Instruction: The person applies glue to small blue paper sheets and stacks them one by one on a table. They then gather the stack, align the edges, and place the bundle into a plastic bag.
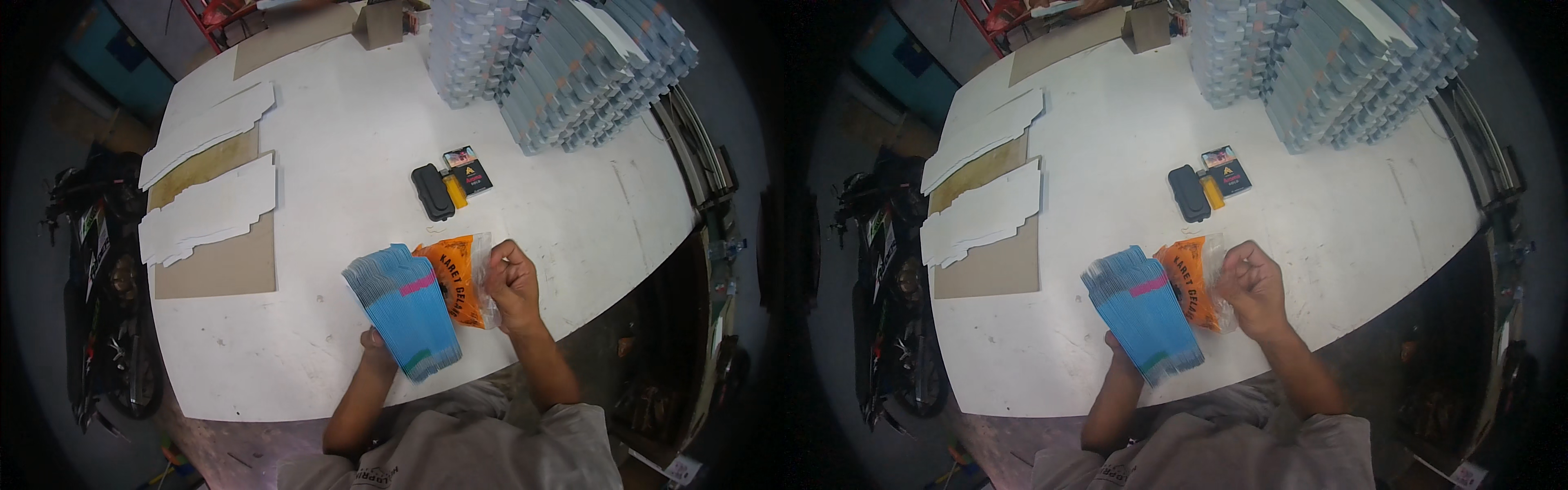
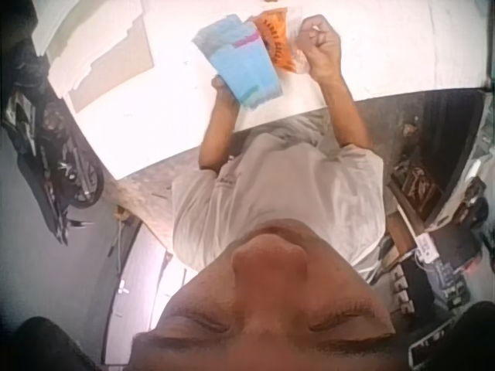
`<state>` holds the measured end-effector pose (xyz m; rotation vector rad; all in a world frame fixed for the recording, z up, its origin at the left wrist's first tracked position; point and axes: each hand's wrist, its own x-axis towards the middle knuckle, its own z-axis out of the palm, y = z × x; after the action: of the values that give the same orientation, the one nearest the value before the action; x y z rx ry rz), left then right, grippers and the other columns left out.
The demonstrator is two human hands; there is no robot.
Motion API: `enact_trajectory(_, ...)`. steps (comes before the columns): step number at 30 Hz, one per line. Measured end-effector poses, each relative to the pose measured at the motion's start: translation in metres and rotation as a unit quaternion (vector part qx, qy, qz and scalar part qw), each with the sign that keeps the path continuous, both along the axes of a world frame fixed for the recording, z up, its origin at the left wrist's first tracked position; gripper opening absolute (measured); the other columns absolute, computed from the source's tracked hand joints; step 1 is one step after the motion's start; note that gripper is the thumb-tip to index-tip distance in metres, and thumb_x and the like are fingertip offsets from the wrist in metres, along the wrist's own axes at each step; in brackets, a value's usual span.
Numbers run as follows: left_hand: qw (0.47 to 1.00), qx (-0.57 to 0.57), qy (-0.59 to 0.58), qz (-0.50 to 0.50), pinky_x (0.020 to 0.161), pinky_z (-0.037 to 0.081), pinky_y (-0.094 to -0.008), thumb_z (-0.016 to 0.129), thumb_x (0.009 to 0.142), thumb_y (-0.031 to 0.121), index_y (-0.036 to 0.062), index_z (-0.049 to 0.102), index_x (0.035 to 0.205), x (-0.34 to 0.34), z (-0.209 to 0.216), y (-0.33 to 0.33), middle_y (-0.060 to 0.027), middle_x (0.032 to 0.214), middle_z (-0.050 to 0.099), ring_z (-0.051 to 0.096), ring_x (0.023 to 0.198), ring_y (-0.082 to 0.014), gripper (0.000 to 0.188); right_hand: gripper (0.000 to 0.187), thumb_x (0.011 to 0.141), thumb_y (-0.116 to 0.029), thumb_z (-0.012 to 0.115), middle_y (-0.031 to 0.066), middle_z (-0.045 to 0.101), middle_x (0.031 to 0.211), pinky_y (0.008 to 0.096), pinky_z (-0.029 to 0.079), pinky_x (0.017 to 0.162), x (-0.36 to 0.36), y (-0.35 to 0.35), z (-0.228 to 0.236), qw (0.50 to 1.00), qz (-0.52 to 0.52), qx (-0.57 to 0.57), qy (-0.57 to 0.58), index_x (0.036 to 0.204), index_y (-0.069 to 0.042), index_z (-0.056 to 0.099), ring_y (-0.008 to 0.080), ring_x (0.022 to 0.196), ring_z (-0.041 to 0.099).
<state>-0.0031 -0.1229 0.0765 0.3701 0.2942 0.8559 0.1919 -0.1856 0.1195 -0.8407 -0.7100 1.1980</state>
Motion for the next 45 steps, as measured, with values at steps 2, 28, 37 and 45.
enact_trajectory(2, 0.999, -0.042, -0.020, 0.017, 0.106, 0.057, -0.0475, 0.091, 0.054, 0.058, 0.0093, 0.031, 0.159, 0.003, -0.001, -0.008, -0.0145, 0.150, 0.051, 0.057, 0.135, -0.0282, 0.131, 0.022, 0.098, -0.010, 0.072, 0.0048, 0.068, 0.101, 0.0277, 0.056, 0.082, -0.008, -0.001, -0.009, 0.989, -0.007, 0.026, 0.144, 0.112, 0.001, 0.059, 0.0111, 0.092, 0.068)
enact_trajectory(28, 0.990, 0.104, 0.029, -0.093, 0.113, 0.048, -0.0546, 0.105, 0.047, 0.033, 0.0091, 0.035, 0.158, -0.031, -0.052, 0.007, -0.0152, 0.155, 0.048, 0.049, 0.142, -0.0343, 0.133, 0.030, 0.085, -0.001, 0.074, 0.0134, 0.075, 0.110, 0.0358, 0.056, 0.091, 0.039, 0.006, 0.014, 0.889, 0.104, -0.048, -0.444, 0.115, 0.000, 0.071, 0.0192, 0.100, 0.072)
enact_trajectory(37, 0.989, 0.076, 0.029, -0.125, 0.113, 0.045, -0.0512, 0.104, 0.043, 0.022, 0.0026, 0.037, 0.156, -0.034, -0.055, -0.003, -0.0160, 0.149, 0.053, 0.049, 0.140, -0.0331, 0.133, 0.035, 0.084, -0.009, 0.078, 0.0168, 0.074, 0.112, 0.0378, 0.056, 0.089, 0.026, 0.016, 0.031, 0.858, 0.192, -0.118, -0.461, 0.116, 0.001, 0.069, 0.0261, 0.096, 0.072)
enact_trajectory(45, 0.994, 0.082, 0.028, -0.071, 0.111, 0.047, -0.0500, 0.099, 0.054, 0.026, 0.0009, 0.037, 0.155, -0.019, -0.050, 0.017, -0.0167, 0.148, 0.053, 0.052, 0.137, -0.0346, 0.121, 0.024, 0.089, -0.006, 0.077, 0.0148, 0.069, 0.100, 0.0363, 0.054, 0.081, 0.051, 0.016, 0.023, 0.887, 0.184, -0.079, -0.417, 0.110, 0.001, 0.067, 0.0221, 0.096, 0.068)
